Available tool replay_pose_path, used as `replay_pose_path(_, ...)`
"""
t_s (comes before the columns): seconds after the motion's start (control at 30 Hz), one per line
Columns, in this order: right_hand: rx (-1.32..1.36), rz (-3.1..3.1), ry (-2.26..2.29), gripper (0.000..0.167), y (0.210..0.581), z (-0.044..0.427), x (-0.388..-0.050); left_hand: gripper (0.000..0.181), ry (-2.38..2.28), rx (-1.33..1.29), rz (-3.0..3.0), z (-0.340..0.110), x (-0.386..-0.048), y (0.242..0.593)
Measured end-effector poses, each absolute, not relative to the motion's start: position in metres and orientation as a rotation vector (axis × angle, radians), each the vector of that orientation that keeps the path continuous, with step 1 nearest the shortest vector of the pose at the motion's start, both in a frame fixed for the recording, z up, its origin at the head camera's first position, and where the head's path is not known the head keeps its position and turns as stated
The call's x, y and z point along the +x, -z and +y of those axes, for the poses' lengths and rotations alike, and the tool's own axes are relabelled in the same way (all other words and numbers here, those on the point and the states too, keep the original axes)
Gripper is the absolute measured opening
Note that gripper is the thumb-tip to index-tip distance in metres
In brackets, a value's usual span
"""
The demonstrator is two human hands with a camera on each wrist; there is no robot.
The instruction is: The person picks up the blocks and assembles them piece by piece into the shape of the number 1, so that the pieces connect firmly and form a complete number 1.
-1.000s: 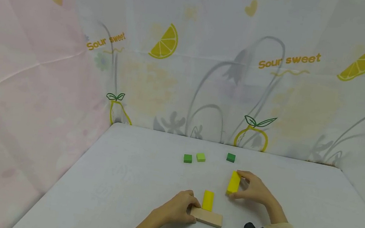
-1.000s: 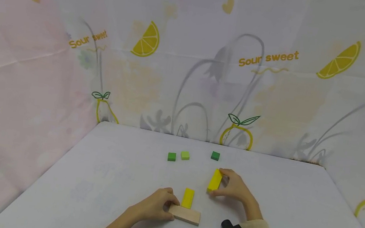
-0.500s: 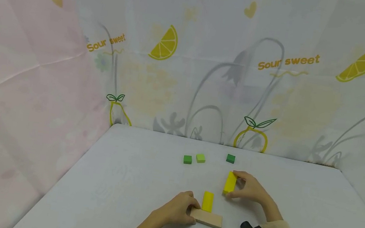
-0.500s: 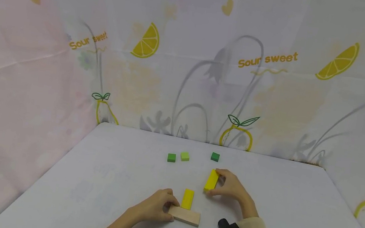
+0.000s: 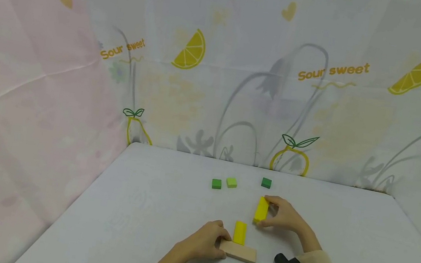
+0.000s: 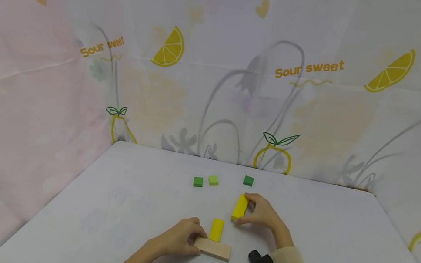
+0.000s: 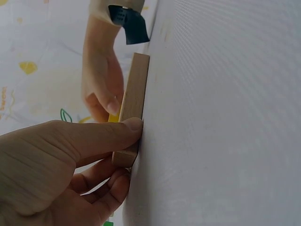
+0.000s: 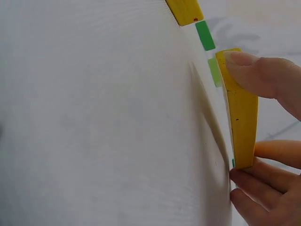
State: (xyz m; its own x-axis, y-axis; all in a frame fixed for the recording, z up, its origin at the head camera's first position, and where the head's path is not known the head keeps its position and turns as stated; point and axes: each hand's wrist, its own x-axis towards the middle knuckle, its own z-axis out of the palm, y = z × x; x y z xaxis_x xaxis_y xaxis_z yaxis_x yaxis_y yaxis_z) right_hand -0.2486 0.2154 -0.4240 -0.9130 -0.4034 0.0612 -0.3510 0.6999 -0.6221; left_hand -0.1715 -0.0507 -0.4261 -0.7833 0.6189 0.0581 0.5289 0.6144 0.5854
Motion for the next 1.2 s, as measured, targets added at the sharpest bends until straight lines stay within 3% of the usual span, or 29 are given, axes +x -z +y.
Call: replay_pose_path(1.2, -0.688, 2.764, 0.988, 0.090, 0.422, 0.192, -0.268, 0.030, -0.907, 0.951, 2.673, -0.051, -0.171, 0.425)
